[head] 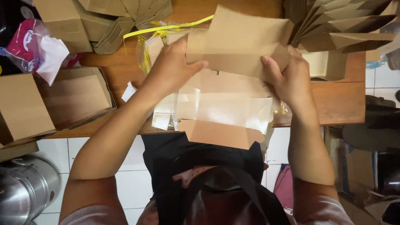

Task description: Folding and assembling cardboard boxes from flat templates

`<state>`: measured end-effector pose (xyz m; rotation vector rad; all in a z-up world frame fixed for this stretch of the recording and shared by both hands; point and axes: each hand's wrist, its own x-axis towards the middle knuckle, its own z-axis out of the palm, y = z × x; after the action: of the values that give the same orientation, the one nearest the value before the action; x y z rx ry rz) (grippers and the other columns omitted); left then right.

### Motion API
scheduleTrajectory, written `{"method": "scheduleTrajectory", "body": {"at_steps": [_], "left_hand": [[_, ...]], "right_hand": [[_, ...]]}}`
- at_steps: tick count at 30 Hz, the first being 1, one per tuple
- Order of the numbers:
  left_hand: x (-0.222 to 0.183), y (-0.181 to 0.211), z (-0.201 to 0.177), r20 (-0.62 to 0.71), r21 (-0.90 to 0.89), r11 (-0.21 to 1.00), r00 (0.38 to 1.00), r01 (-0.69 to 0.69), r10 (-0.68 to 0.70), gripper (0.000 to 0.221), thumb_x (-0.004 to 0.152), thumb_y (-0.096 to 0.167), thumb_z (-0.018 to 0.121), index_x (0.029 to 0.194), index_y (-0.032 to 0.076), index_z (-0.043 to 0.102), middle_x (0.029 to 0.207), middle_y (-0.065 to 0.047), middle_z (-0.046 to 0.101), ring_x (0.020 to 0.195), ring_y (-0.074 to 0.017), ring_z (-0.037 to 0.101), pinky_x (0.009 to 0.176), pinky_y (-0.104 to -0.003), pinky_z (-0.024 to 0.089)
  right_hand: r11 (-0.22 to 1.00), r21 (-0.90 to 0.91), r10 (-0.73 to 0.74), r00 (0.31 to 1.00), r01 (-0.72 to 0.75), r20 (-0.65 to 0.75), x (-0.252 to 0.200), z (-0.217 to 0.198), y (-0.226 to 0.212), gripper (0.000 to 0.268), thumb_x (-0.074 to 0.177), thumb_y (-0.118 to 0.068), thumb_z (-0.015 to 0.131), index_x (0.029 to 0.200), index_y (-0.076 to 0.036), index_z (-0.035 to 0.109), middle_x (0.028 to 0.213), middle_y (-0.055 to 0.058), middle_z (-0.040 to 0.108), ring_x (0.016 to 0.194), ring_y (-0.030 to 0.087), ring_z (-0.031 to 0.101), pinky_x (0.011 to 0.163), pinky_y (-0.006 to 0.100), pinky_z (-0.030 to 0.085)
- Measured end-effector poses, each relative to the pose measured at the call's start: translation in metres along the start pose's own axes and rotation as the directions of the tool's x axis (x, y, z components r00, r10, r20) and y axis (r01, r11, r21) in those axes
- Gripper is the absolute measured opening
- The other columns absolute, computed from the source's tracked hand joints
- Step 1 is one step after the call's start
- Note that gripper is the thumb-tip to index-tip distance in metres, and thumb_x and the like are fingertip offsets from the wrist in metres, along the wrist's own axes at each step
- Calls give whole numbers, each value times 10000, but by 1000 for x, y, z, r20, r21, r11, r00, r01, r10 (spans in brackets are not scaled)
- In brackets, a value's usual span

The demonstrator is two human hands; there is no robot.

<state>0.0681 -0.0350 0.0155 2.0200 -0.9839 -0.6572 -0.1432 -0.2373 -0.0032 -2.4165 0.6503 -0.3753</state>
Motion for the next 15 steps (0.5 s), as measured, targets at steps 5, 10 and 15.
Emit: {"method": "scheduleTrajectory", "body": {"at_steps": [5, 10, 15], "left_hand": [[0, -4, 4, -61, 27, 990, 988, -138, 139, 234, 849, 242, 742, 1019, 89, 697, 948, -70, 728, 867, -239, 663, 712, -324, 468], [-10, 30, -16, -323, 46, 702, 654, -711, 684, 52, 952, 38, 751, 979, 43, 706, 1008, -86, 693, 931, -247, 580, 839, -342, 417], [-28, 56, -46, -255, 553, 346, 241, -758, 936, 103, 1014, 137, 719, 1106, 118, 676, 1163, 4, 661, 1051, -188, 548, 789, -393, 417]], "right_hand": [[998, -13, 57, 987, -60, -149, -2, 5, 19, 382, 1071, -289, 701, 836, -41, 530, 810, 85, 545, 723, 206, 503, 616, 363, 378], [901, -30, -397, 792, 434, -465, -3, -25, -13, 126, 1014, 208, 606, 1088, 136, 679, 1000, 283, 686, 833, 366, 704, 659, 371, 607], [489, -116, -700, 309, 864, -644, 12, -46, -17, 242, 886, 108, 661, 1124, 118, 613, 1173, 432, 541, 1016, 539, 593, 844, 574, 535]]}}
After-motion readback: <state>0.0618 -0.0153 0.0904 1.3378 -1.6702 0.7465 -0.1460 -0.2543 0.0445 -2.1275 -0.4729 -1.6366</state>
